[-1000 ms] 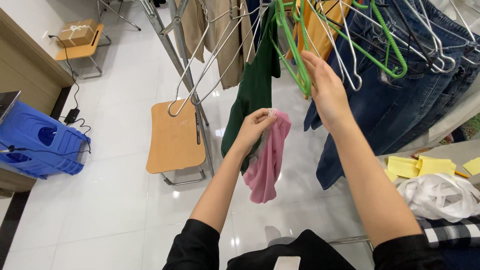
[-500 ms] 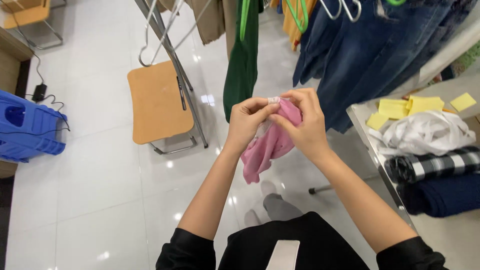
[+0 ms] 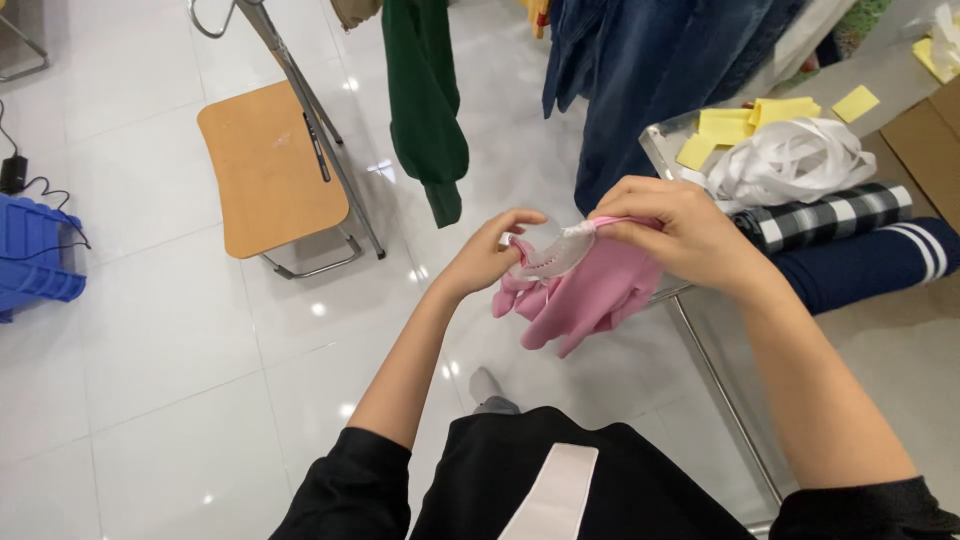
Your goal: The person takes a black and white checkered skirt, a pair of navy blue track pants, and a pink long-sleeved top from a clothing rack. They fold each item by hand on a metal table and place them in a stack.
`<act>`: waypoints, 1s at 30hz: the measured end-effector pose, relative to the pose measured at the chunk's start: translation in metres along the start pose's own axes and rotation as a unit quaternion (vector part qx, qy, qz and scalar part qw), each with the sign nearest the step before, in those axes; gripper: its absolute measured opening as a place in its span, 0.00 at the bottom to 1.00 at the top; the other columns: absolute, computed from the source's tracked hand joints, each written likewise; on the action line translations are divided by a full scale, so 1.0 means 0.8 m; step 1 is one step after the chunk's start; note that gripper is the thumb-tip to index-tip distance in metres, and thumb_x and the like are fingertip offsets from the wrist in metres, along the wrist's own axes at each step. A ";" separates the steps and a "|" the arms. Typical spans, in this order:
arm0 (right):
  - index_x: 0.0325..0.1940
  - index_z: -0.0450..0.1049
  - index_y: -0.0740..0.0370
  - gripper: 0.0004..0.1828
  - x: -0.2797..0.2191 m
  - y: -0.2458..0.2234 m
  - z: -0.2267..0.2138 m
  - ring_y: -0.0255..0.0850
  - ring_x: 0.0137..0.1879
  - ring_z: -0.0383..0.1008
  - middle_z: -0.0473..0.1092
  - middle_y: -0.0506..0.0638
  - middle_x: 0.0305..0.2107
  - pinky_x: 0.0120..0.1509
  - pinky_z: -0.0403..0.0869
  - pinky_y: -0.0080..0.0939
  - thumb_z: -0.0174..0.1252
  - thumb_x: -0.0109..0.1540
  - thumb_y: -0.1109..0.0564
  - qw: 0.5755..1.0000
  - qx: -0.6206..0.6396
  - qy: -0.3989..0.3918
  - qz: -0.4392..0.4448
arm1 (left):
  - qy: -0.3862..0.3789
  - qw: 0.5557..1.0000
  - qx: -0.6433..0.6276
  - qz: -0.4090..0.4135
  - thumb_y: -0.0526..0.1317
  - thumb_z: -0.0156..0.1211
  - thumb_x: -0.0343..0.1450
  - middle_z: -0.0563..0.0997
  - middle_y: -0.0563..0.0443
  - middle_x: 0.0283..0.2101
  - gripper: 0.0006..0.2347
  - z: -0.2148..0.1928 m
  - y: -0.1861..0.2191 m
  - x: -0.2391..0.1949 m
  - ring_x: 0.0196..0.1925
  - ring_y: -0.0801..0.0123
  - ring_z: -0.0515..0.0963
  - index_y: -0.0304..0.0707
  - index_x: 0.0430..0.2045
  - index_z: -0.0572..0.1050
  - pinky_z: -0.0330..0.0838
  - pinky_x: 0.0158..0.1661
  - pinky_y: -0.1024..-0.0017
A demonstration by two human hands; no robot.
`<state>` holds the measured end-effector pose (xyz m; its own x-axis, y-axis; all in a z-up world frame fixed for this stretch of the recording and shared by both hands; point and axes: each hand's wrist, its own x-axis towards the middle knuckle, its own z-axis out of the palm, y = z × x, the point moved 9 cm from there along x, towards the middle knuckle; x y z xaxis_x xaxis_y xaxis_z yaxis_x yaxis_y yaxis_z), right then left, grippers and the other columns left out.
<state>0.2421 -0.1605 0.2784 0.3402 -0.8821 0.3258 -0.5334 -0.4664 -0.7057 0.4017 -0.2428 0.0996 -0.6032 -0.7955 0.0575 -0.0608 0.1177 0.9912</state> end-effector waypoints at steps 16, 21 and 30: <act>0.51 0.83 0.66 0.07 -0.404 0.008 -0.139 0.39 0.48 0.69 0.69 0.54 0.42 0.61 0.68 0.40 0.61 0.75 0.61 0.957 0.016 0.257 0.132 | -0.169 0.939 0.280 -0.108 0.36 0.70 0.69 0.85 0.50 0.53 0.13 0.332 -0.216 -0.164 0.60 0.52 0.82 0.52 0.47 0.82 0.76 0.60 0.55; 0.52 0.82 0.67 0.07 -0.522 -0.016 -0.146 0.40 0.49 0.66 0.67 0.55 0.41 0.62 0.66 0.40 0.61 0.77 0.60 0.913 -0.021 0.359 0.191 | -0.218 0.946 0.142 -0.195 0.38 0.64 0.71 0.84 0.42 0.47 0.08 0.421 -0.273 -0.192 0.32 0.58 0.86 0.52 0.41 0.86 0.84 0.36 0.66; 0.52 0.82 0.60 0.06 -0.674 -0.017 -0.095 0.32 0.45 0.62 0.66 0.46 0.34 0.56 0.64 0.36 0.61 0.78 0.57 0.794 -0.040 0.524 0.307 | -0.214 0.950 0.061 -0.220 0.42 0.75 0.69 0.84 0.30 0.41 0.17 0.389 -0.211 -0.151 0.33 0.55 0.87 0.26 0.43 0.81 0.86 0.37 0.66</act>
<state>0.0072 0.3164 0.1601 -0.8109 -0.4963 0.3102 -0.4115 0.1065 -0.9052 0.2373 0.0188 -0.1118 -0.7647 -0.4725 -0.4382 -0.4578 -0.0803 0.8854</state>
